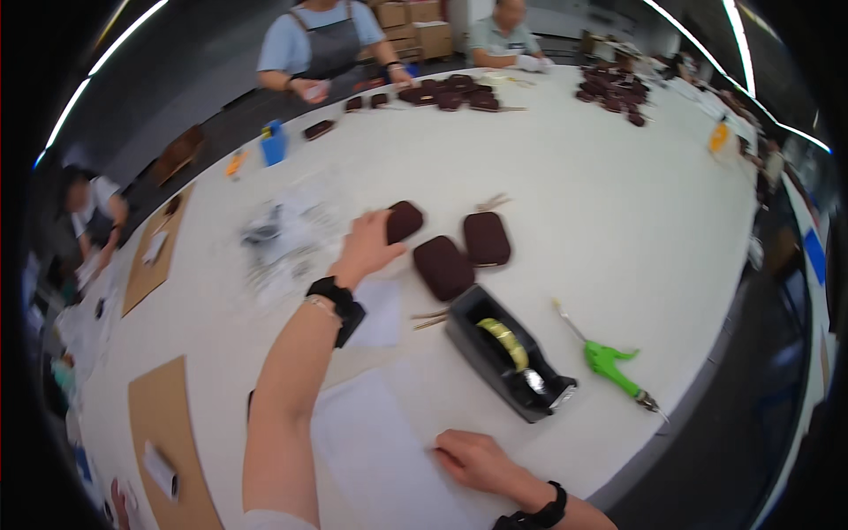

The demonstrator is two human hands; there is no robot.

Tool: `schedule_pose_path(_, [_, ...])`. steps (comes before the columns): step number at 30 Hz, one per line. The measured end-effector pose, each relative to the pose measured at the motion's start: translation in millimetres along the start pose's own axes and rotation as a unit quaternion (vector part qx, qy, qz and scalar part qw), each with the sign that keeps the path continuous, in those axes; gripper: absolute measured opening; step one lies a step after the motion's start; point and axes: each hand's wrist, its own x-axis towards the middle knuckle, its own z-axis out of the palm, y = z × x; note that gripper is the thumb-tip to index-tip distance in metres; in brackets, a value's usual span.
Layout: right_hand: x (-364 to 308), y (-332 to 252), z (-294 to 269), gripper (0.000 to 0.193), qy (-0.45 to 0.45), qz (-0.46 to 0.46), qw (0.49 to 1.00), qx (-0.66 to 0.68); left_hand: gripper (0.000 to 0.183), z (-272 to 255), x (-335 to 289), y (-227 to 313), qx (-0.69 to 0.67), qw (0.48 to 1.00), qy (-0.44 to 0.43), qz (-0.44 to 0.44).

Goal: The person assembles small maroon pouches by inserting a white paper insert into a clear plastic sleeve and then placing the sleeve into the pouch. They use a green handheld tool to apply heat to the pouch's zipper area. The process is repeated for multiple pouches on a long white table.

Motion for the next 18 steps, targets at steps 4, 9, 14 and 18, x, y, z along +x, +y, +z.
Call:
schedule_pose_path(4, [-6.3,14.8,7.8,0.012,0.020,-0.019,0.999,0.017,0.066,38.5,31.4,-12.5,0.055,0.991,-0.033,-0.113])
schedule_pose_path(9, [-8.1,7.3,5.6,0.007,0.070,-0.042,0.994,0.078,0.044,25.6,41.9,-42.2,-0.027,0.994,0.020,-0.107])
schedule_pose_path(14, [-12.9,22.2,20.0,0.008,0.075,-0.038,0.994,0.063,0.033,-66.8,-14.8,17.5,-0.418,0.903,-0.053,-0.084])
schedule_pose_path(18, [-5.4,15.9,13.1,0.015,0.001,0.110,0.936,0.334,0.047,-124.8,-138.7,70.2,-0.415,0.908,-0.047,0.026])
